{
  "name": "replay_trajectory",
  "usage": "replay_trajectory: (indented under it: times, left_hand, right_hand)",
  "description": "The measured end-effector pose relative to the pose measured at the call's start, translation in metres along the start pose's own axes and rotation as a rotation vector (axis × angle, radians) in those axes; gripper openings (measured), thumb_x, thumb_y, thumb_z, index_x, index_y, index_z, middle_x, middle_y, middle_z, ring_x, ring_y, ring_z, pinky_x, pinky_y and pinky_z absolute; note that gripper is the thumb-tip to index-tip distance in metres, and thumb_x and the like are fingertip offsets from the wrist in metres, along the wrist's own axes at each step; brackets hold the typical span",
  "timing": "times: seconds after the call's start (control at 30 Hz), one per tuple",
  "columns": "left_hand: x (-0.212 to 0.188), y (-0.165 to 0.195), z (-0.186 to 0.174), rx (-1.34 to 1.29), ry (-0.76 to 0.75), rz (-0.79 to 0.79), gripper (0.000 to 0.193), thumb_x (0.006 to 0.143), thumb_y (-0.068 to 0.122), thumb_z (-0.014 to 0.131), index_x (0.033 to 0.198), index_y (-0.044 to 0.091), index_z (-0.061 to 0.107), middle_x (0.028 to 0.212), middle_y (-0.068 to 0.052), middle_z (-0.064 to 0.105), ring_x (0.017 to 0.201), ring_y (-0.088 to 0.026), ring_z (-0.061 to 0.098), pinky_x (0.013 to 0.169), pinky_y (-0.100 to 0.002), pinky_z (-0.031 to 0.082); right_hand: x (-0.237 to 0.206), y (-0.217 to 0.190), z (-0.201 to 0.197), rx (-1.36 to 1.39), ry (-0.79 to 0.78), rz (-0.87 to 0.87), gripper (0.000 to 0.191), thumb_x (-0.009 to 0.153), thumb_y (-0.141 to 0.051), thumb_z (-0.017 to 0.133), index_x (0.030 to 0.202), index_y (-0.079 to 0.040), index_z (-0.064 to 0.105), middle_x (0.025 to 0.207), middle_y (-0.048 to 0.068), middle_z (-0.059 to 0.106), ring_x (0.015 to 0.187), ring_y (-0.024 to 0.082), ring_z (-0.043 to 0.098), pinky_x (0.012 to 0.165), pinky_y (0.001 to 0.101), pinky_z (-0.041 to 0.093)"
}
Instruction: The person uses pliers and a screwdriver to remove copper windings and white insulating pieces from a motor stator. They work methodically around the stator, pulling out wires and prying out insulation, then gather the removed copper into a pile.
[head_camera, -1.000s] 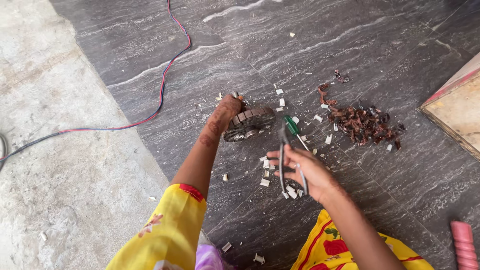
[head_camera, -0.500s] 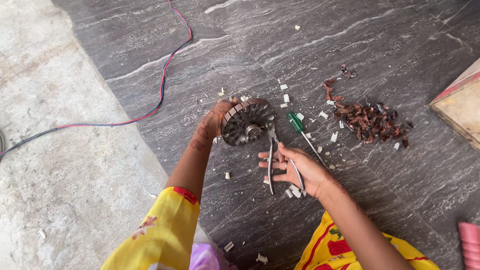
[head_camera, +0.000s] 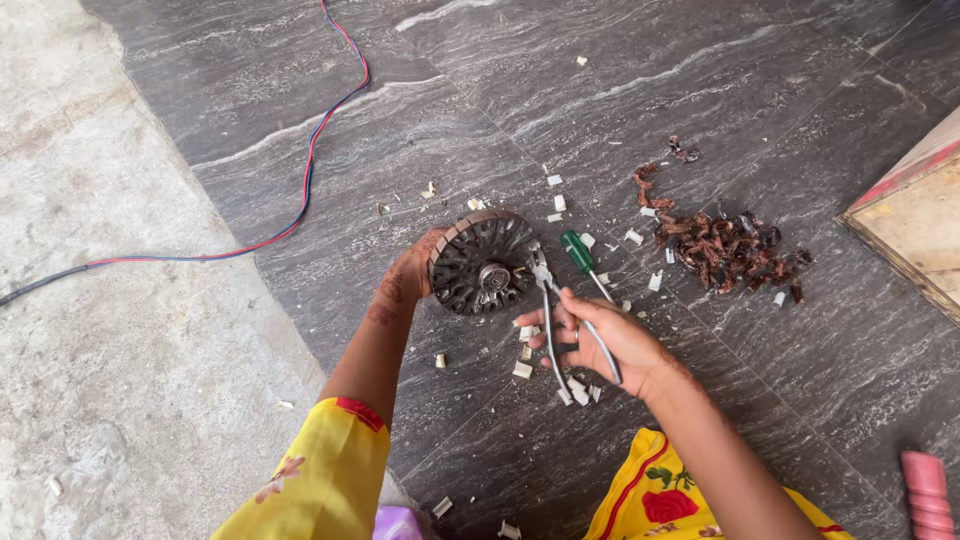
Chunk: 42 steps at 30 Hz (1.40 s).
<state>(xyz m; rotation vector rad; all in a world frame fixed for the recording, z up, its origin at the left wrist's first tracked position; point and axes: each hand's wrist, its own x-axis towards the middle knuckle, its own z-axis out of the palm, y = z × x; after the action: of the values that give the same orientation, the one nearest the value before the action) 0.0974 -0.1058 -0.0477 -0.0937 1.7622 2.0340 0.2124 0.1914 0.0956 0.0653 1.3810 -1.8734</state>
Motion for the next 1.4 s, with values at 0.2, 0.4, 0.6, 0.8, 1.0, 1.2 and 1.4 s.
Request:
replay_trajectory:
  times: [0.2, 0.4, 0.6, 0.8, 1.0, 1.2, 1.4]
  left_hand:
    - [-0.010, 0.000, -0.008, 0.916, 0.009, 0.222, 0.048, 0.089, 0.024, 0.075, 0.130, 0.005, 0.061, 0.125, -0.008, 0.063, 0.116, -0.020, 0.059, 0.106, -0.035, 0.047]
    - [-0.006, 0.018, 0.007, 0.959, -0.150, 0.372, 0.046, 0.098, 0.025, 0.059, 0.138, 0.002, 0.058, 0.129, -0.010, 0.067, 0.116, -0.020, 0.063, 0.111, -0.033, 0.045]
    - [-0.012, 0.043, 0.033, 0.204, -0.035, -0.128, 0.058, 0.105, 0.048, 0.046, 0.129, -0.002, 0.064, 0.114, -0.013, 0.074, 0.101, -0.018, 0.068, 0.093, -0.035, 0.056]
    - [-0.020, 0.057, 0.044, 0.501, -0.025, -0.073, 0.061, 0.103, 0.051, 0.045, 0.134, 0.002, 0.062, 0.123, -0.013, 0.074, 0.108, -0.020, 0.068, 0.097, -0.034, 0.054]
    - [-0.001, 0.027, 0.024, 0.940, -0.053, 0.122, 0.057, 0.095, 0.036, 0.064, 0.143, 0.006, 0.054, 0.144, -0.017, 0.051, 0.127, -0.029, 0.053, 0.108, -0.039, 0.048]
    - [0.006, -0.028, -0.011, 0.923, 0.055, 0.643, 0.032, 0.104, 0.030, 0.068, 0.130, 0.012, 0.069, 0.133, -0.008, 0.066, 0.129, -0.024, 0.060, 0.118, -0.038, 0.045]
    - [-0.006, -0.023, -0.020, 1.226, -0.028, 0.807, 0.065, 0.081, 0.025, 0.079, 0.140, 0.013, 0.054, 0.133, -0.005, 0.064, 0.125, -0.025, 0.058, 0.113, -0.040, 0.042]
  right_hand:
    - [-0.005, -0.011, -0.003, -0.021, -0.001, 0.043, 0.046, 0.106, -0.035, 0.040, 0.067, -0.011, 0.048, 0.122, 0.023, 0.072, 0.097, 0.028, 0.071, 0.078, 0.0492, 0.062]
    - [-0.017, -0.023, -0.008, -0.159, 0.069, 0.127, 0.046, 0.105, -0.036, 0.041, 0.066, -0.011, 0.048, 0.117, 0.024, 0.076, 0.089, 0.030, 0.072, 0.073, 0.0463, 0.064]
    - [-0.027, -0.023, -0.010, -0.225, 0.119, 0.134, 0.049, 0.104, -0.037, 0.041, 0.064, -0.010, 0.046, 0.114, 0.025, 0.077, 0.093, 0.028, 0.076, 0.075, 0.0449, 0.066]
    - [-0.031, -0.019, -0.002, -0.144, 0.161, 0.115, 0.043, 0.105, -0.035, 0.041, 0.068, -0.013, 0.044, 0.102, 0.028, 0.078, 0.075, 0.029, 0.075, 0.064, 0.0421, 0.064]
    - [-0.027, -0.004, 0.007, -0.174, 0.283, 0.084, 0.048, 0.106, -0.040, 0.042, 0.066, -0.014, 0.042, 0.075, 0.016, 0.069, 0.057, 0.024, 0.068, 0.053, 0.0358, 0.058]
    - [-0.042, 0.006, 0.016, 0.418, 0.000, 0.091, 0.056, 0.108, -0.043, 0.047, 0.061, -0.016, 0.038, 0.068, 0.007, 0.061, 0.053, 0.018, 0.061, 0.049, 0.0301, 0.053]
    - [-0.051, 0.008, 0.016, 0.197, 0.127, -0.117, 0.049, 0.108, -0.044, 0.049, 0.067, -0.017, 0.043, 0.072, 0.009, 0.065, 0.058, 0.021, 0.066, 0.054, 0.0320, 0.058]
